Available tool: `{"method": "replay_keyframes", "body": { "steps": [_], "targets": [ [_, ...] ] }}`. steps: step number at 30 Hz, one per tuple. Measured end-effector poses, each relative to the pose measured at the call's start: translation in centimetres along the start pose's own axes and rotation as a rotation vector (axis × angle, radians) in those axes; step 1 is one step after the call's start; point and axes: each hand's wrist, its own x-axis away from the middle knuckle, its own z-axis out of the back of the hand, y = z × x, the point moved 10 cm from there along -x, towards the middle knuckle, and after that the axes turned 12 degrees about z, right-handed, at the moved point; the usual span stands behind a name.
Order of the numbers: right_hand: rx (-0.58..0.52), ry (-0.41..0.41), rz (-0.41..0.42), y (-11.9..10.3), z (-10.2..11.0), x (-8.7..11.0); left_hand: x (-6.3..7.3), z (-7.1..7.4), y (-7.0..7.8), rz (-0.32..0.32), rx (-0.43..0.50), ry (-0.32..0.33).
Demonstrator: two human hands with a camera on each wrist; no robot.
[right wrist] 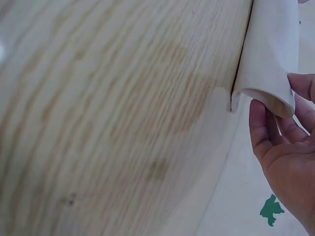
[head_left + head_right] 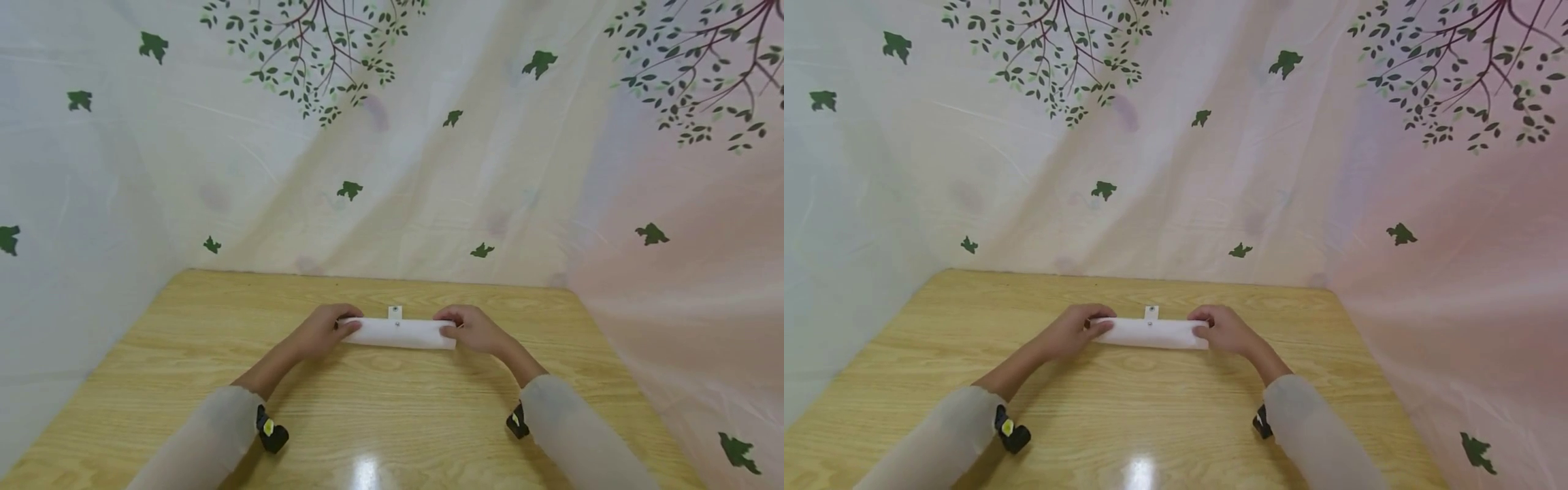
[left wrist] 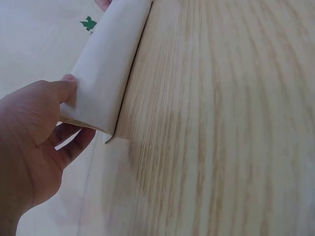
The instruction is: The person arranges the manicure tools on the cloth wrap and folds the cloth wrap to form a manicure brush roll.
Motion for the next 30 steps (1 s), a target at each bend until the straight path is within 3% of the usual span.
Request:
{"method": "replay_keyframes", "body": {
  "steps": [9, 13, 24, 30],
  "targets": [
    [0.006, 0.017, -0.069, 1.7, -0.2, -0.7, -1.5, 0.1, -1.7, 0.115, 0.012, 0.058],
    [0.002, 0.016, -0.108, 2.5, -0.5, -0.9, -2.0, 0.0, -2.4, 0.164, -0.004, 0.050],
    [-0.040, 0.039, -0.148, 2.9, -0.5, -1.2, -2.1, 0.1, -1.6, 0.237, -0.039, -0.012],
    [-0.012, 0.028, -0.156, 3.1, -0.7, -1.2, -2.3, -0.4, -1.9, 0.261, -0.031, -0.005]
  ]
}}
